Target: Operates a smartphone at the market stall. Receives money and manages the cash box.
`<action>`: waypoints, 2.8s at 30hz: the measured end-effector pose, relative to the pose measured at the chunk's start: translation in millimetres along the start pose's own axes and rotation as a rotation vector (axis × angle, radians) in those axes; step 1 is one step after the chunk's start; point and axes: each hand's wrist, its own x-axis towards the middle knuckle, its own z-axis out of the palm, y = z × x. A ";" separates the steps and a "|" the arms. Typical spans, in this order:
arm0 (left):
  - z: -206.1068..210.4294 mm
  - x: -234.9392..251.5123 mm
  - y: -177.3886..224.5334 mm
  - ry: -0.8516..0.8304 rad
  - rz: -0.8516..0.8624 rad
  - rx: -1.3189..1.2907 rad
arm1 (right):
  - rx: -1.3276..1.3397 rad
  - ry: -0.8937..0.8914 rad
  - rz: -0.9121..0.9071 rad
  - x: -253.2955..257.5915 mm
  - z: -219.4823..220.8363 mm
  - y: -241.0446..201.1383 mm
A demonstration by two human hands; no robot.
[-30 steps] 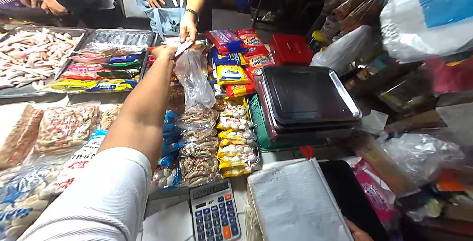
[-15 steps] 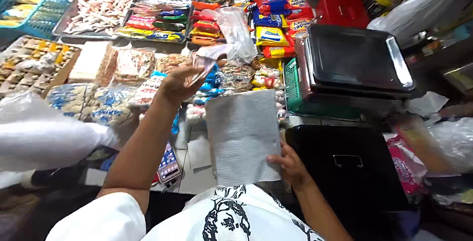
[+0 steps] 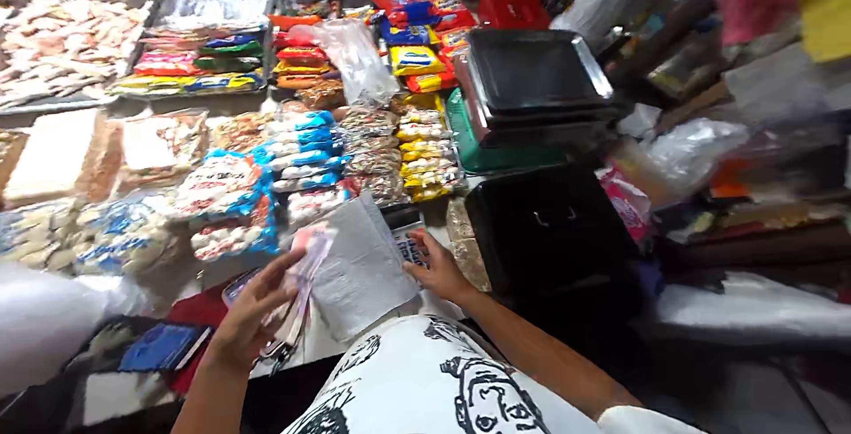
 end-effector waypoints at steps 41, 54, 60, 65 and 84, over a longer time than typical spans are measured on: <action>296.5 133.5 -36.8 -0.719 0.083 0.376 | 0.961 0.627 0.232 121.4 -307.1 -93.8; 356.3 145.8 -68.4 -0.764 0.328 0.600 | -0.444 0.183 0.081 74.7 -307.4 -27.6; 353.4 138.0 -79.0 -0.680 0.463 0.619 | -0.705 0.350 0.157 54.9 -345.9 -7.2; 354.3 137.1 -85.1 -0.632 0.491 0.690 | -0.800 0.298 0.272 54.7 -354.8 5.8; 356.0 134.0 -90.4 -0.507 0.443 0.736 | -0.753 0.081 0.113 75.8 -338.2 25.3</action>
